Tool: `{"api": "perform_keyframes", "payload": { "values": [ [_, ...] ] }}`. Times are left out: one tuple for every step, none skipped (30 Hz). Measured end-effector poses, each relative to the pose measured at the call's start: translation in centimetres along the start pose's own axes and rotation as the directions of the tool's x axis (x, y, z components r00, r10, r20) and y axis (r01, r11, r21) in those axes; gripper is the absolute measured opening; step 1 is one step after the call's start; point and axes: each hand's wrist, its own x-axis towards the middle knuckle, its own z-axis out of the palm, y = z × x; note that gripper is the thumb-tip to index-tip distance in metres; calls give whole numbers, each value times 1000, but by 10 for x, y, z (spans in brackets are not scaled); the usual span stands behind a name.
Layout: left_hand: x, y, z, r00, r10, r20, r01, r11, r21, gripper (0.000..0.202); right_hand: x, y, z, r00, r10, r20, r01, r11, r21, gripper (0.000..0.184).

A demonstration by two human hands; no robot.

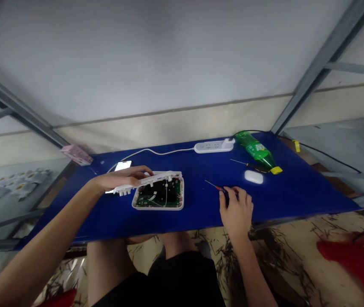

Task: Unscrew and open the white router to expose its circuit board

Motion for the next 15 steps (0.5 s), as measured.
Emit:
{"api": "perform_keyframes", "payload": {
  "values": [
    [1,2,3,1000,-3,-22,3,1000,-2,68,0,1,0,1000,3,-4,-3,1000,1,37],
    [1,4,5,999,-6,-48,6,1000,9,68,0,0,1,1000,10,-14,-10,1000,1,37],
    [2,5,8,997,-4,-78,7,999,34,69,-1,-1,0,999,19,-29,-19,1000,1,37],
    [2,6,10,994,6,-110,2,997,71,70,-1,-5,-1,998,26,-50,-26,1000,3,37],
    [1,7,13,990,26,-139,-10,993,118,72,-2,-11,-3,997,29,-73,-28,1000,14,37],
    [0,7,17,985,51,-165,-22,985,171,74,-3,-19,-6,996,20,-92,-17,999,40,36],
    [-1,7,21,978,78,-191,-33,973,228,75,-4,-29,-8,994,7,-106,2,996,85,35],
    [-3,6,26,970,109,-218,-42,956,290,75,-5,-40,-11,994,-27,-108,44,987,158,32],
    [-5,5,32,958,144,-249,-47,932,359,77,-6,-53,-13,992,-93,-87,113,959,260,29],
    [-7,3,38,940,190,-284,-51,900,433,79,-5,-66,-14,984,-172,-46,177,910,375,26],
    [-10,1,44,917,250,-312,-59,857,512,81,-5,-78,-15,969,-248,18,210,857,471,23],
    [-12,-3,50,889,315,-333,-65,806,588,84,-3,-89,-14,951,-304,52,229,809,541,20],
    [-14,-6,55,862,372,-345,-64,755,652,86,1,-99,-13,935,-343,92,225,774,592,20],
    [-15,-10,59,840,418,-347,-63,711,701,88,5,-106,-11,917,-370,147,201,749,631,20],
    [-15,-15,62,824,449,-347,-61,678,733,89,11,-112,-9,898,-394,198,172,726,666,20]
  ]
}}
